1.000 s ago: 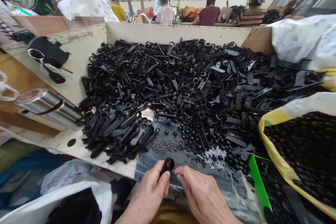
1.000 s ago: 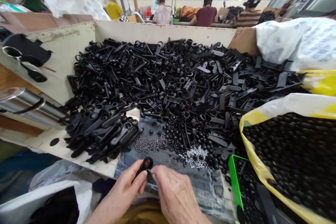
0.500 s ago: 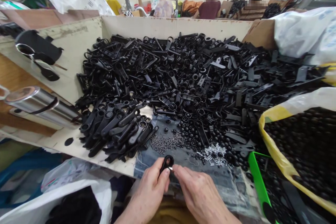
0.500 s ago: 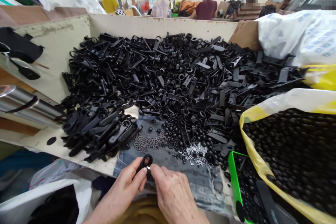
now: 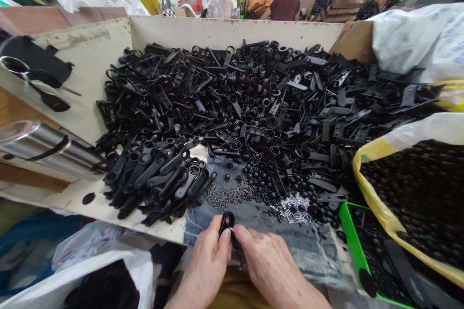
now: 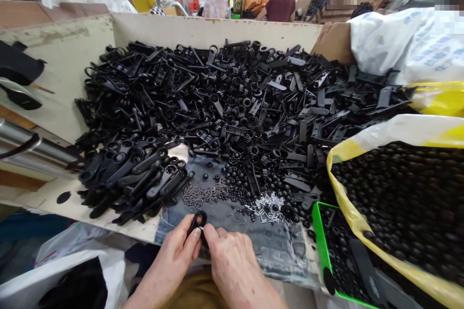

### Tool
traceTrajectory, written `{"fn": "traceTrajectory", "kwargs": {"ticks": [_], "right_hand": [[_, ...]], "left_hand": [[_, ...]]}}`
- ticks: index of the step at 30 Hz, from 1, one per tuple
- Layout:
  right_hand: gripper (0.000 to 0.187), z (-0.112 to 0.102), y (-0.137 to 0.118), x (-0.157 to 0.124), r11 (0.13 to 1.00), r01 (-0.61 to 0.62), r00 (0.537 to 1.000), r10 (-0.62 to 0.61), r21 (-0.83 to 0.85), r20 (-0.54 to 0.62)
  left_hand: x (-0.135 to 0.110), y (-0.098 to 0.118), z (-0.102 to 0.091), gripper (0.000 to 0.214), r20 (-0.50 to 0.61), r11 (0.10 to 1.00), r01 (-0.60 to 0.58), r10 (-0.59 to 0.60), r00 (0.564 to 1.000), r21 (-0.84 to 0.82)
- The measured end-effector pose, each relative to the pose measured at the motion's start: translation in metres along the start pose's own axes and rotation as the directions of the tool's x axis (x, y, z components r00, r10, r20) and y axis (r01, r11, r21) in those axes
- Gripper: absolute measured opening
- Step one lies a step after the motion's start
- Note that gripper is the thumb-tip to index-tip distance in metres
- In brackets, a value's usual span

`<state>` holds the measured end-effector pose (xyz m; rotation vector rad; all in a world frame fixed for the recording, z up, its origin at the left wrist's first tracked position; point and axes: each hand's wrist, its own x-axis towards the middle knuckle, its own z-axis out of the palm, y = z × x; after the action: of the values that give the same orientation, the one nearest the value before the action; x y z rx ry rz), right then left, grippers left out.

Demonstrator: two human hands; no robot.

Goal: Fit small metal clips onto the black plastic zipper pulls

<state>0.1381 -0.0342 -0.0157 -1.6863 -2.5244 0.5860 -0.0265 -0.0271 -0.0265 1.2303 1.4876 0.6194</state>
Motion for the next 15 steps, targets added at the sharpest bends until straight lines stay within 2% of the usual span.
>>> {"fn": "traceTrajectory", "kwargs": {"ticks": [7,12,15], "right_hand": [[0.024,-0.009,-0.008,0.002,0.997,-0.057,0.996,0.054,0.043,0.066],[0.022,-0.006,-0.019,0.006,0.995,-0.09,0.996,0.089,0.032,0.027],[0.023,-0.012,-0.025,0.009,0.997,-0.077,0.997,0.077,-0.023,0.025]], "left_hand": [[-0.004,0.005,0.0,0.016,-0.053,0.999,-0.009,0.011,0.999,0.043],[-0.003,0.002,0.001,0.015,-0.023,0.997,-0.046,0.047,0.999,0.063],[-0.001,-0.004,0.001,0.018,-0.001,0.992,-0.087,0.088,0.996,0.092]]}}
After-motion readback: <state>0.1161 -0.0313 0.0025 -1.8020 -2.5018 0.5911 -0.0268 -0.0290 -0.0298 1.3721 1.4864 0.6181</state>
